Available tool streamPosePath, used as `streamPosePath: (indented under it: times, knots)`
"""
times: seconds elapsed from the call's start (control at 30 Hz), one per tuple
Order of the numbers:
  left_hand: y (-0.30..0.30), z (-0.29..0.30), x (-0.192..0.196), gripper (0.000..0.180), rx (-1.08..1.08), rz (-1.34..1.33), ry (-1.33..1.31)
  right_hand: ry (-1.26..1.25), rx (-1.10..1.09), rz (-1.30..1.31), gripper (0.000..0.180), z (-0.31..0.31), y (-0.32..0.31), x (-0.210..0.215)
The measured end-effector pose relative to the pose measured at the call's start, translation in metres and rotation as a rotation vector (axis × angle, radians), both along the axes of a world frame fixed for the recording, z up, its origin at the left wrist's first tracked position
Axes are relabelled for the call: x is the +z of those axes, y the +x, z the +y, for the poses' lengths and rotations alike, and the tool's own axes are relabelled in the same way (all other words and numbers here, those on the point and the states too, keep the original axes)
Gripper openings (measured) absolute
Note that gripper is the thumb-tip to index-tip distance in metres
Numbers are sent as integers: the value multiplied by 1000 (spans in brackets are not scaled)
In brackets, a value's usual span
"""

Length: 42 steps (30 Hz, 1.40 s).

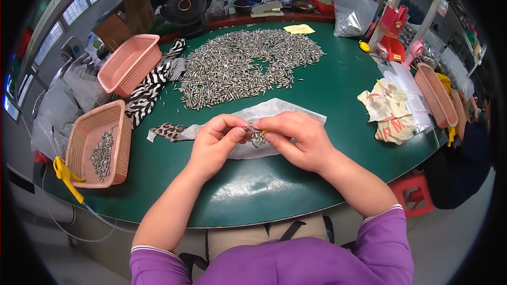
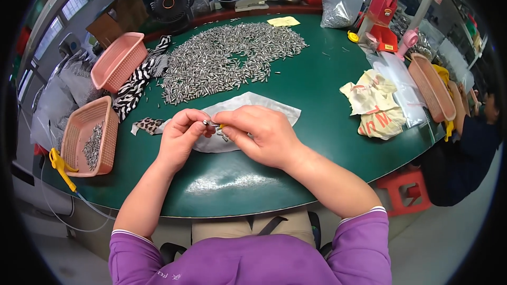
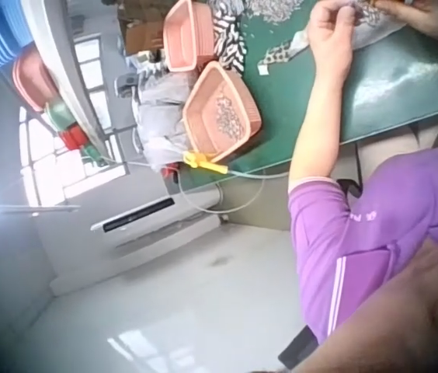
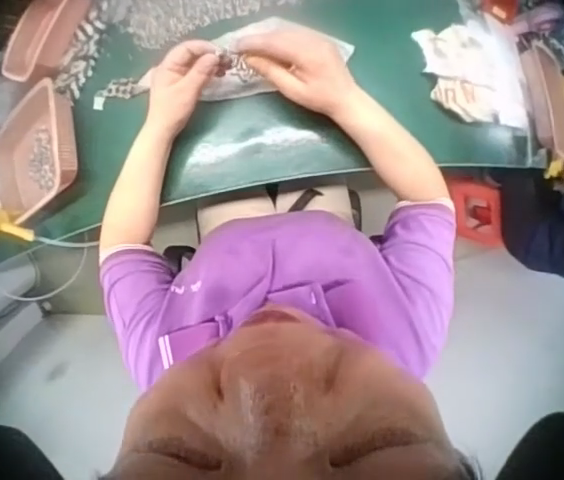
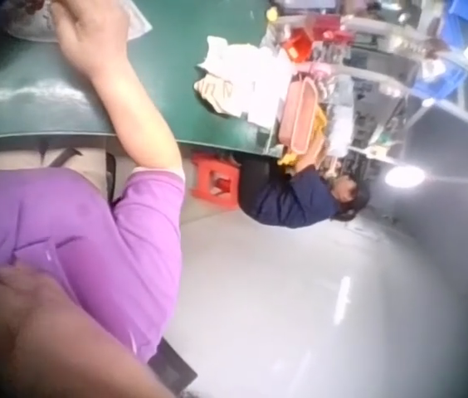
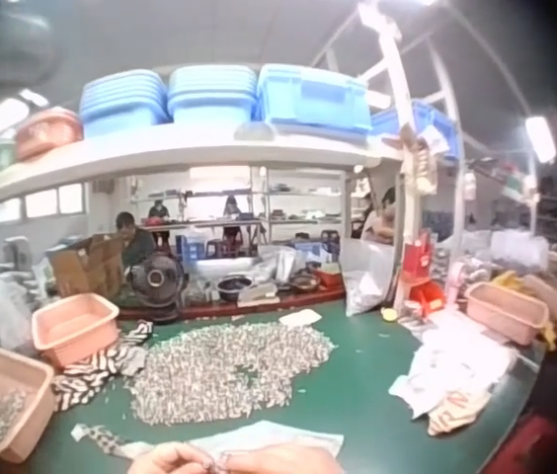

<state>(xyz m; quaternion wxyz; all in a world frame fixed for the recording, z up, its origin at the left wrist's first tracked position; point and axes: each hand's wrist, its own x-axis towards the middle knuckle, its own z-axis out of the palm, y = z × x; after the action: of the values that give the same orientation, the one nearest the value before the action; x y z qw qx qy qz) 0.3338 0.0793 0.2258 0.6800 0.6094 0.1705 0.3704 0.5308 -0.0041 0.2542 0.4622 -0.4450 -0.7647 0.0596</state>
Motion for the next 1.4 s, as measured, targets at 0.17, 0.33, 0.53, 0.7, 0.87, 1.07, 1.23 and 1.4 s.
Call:
streamPosePath:
  times: [0.17,0.33,0.53,0.7,0.87,1.07,1.23,1.4]
  knots:
    - [2,-2,-3,10,5,-55,40,17,7,40,23,0,-1,-1]
    - [3,-1,-3,10,29,-12,79,-26,15,18,26,-2,-1,2]
    - [4,-1,-4,8,81,41,166,-23,5,-25,30,-2,-1,2]
    - [2,1,-2,8,86,94,186,57,-108,-203,32,-5,-3,8]
    - [4,-1,-3,8,32,15,91,120,-162,-141,31,-3,1,11]
    - [3,-2,1,8,86,29,127,-1,-31,15,26,-4,-3,4]
    - [4,-1,-1,9,132,55,198,-11,-23,0,26,-4,-4,3]
    - [4,2,-2,8,105,53,213,-30,-36,-53,33,-5,-4,5]
